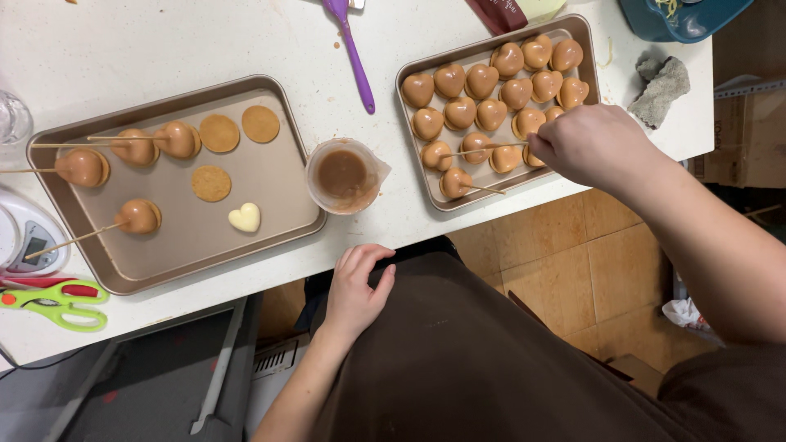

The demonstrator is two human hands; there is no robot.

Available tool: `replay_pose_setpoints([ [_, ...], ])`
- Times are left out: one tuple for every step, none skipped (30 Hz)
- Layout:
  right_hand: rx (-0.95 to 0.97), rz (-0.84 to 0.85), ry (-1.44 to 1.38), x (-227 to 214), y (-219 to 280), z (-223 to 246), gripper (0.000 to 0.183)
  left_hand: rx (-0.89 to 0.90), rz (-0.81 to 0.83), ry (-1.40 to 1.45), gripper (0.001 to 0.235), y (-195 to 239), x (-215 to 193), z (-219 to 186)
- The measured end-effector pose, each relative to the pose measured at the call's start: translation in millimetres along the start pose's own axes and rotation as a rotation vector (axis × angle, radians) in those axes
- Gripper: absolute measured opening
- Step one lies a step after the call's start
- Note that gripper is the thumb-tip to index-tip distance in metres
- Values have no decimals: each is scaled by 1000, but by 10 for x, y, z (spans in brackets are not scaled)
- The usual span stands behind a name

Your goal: The person assembles dango by inserting wooden skewers into heart-shaped dough pieces, dipping them into a brown glaze, and placing them on baking trays. They retrieve additional dough from a freezer and continue the process.

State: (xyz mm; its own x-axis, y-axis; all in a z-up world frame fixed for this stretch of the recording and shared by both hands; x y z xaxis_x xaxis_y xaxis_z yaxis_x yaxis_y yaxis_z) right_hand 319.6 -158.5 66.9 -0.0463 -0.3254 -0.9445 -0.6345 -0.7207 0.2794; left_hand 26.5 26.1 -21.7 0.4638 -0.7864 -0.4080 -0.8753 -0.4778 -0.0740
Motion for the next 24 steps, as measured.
replay_pose_setpoints([
  [-4,-9,-13,-7,9,0,45,0,7,1,18,7,5,-2],
  [-9,-17,-27,-16,22,-6,44,-5,13,-3,18,17,12,-1],
  [-14,-27,-41,-17,31,-4,43,-10,20,-7,18,21,15,7],
  [-14,-35,-51,-13,46,-1,41,-15,26,-12,17,24,19,13],
  [-13,-44,-60,-12,44,-5,39,-16,27,-9,17,19,23,16],
  [-12,-53,-69,-14,34,-11,37,-18,27,-7,17,12,26,15],
  [-7,-57,-58,-33,31,-34,38,-17,28,-4,17,-2,31,7],
  [-3,-62,-48,-60,27,-48,38,-13,32,-2,17,-23,37,-9],
  [-1,-67,-38,-99,35,-44,38,-10,35,-2,17,-39,34,-41],
  [11,-98,-58,-188,66,-59,39,-6,37,-2,17,-53,26,-91],
  [24,-130,-80,-308,128,-83,39,-89,72,77,17,-58,38,-115],
  [36,-161,-102,-442,202,-102,40,-172,106,156,17,-55,58,-171],
  [134,-200,-184,-599,335,-182,37,-247,139,234,17,-87,97,-235],
  [230,-238,-267,-752,552,-230,33,-214,170,343,20,-121,127,-403],
  [385,-284,-481,-840,795,-260,35,-178,200,456,23,-148,172,-596],
  [538,-326,-698,-866,1060,-237,38,-207,236,582,29,-187,253,-743],
  [479,-443,-936,-872,1198,-59,34,-238,264,702,35,-229,345,-875],
  [411,-556,-1175,-818,1287,114,31,-283,213,780,35,-299,419,-954],
  [523,-535,-1346,-578,1363,265,26,-330,161,857,36,-345,490,-1014],
  [637,-508,-1514,-310,1404,437,23,-376,109,934,37,-365,532,-1047],
  [610,-458,-1570,-124,1366,620,29,-453,63,1032,37,-371,575,-1046],
  [581,-407,-1625,28,1332,781,37,-529,15,1131,38,-380,609,-1018],
  [587,-368,-1670,148,1325,894,39,-607,-43,1231,38,-375,622,-963],
  [594,-327,-1713,241,1306,986,41,-657,-97,1245,36,-371,613,-887],
])
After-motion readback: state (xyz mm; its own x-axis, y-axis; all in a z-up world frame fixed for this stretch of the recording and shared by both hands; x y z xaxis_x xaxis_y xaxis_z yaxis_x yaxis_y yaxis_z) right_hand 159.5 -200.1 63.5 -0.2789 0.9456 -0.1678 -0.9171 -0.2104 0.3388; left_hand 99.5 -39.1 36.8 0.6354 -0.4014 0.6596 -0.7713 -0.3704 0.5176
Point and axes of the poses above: each hand's wrist, its own y-axis away from the middle knuckle, its own x-axis out of the palm, z = x × y, the point moved 7 cm from there along -y, towards the middle knuckle, and after that the axes turned 12 degrees about -z, right-handed, at the moved point
